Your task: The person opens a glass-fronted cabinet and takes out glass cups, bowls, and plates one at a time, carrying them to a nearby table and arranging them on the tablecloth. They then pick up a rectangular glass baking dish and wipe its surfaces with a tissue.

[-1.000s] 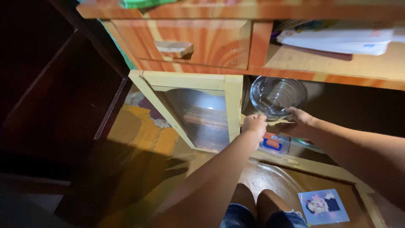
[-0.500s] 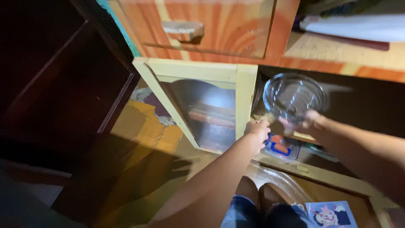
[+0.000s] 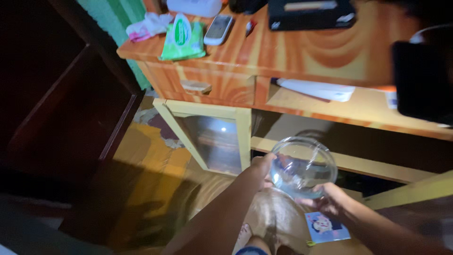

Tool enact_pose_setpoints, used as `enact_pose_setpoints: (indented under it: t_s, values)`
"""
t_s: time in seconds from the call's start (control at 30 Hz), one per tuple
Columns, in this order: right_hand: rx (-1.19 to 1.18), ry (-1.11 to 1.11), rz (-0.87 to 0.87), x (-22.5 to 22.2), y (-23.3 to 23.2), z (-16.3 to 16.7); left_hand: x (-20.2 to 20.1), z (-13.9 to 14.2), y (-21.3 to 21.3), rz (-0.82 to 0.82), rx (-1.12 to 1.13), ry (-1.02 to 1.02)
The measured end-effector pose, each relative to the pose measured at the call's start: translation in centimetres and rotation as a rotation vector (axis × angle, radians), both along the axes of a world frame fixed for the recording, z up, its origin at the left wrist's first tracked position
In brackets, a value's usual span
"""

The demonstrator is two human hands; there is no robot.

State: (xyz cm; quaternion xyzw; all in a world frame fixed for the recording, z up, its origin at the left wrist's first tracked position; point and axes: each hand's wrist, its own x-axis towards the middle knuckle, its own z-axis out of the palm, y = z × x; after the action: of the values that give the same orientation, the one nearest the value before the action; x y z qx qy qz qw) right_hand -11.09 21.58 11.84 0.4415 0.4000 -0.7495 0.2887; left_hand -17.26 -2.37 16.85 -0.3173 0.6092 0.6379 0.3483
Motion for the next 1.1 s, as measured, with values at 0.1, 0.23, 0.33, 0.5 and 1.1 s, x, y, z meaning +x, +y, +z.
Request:
enact_pose_setpoints:
  t_s: [0.1, 0.23, 0.33, 0.5, 1.1]
  values:
    - [0.072, -0.039, 0.051, 3.1, -0.7, 4.6, 1.8, 1.4, -0.1, 0.051, -0.025, -0.001]
    - [0.203, 0.035, 0.281, 6.3, -1.9, 9.6, 5.9, -0.9, -4.0, -0.445, -0.337, 1.065]
    - [0.206, 0.203, 0.334, 7.1, -3.0, 12.8, 4.3, -0.8, -3.9, 0.195, -0.021, 0.540]
    - [0.217, 0.326, 0.555, 5.8, -6.5, 18.5, 5.8, 3.8, -8.0, 0.284, -0.138, 0.418]
    - [0.462, 0.856, 0.822, 13.8, -34.0, 32.4, 29.0, 26.5, -32.7, 0.536, -0.488, 0.646]
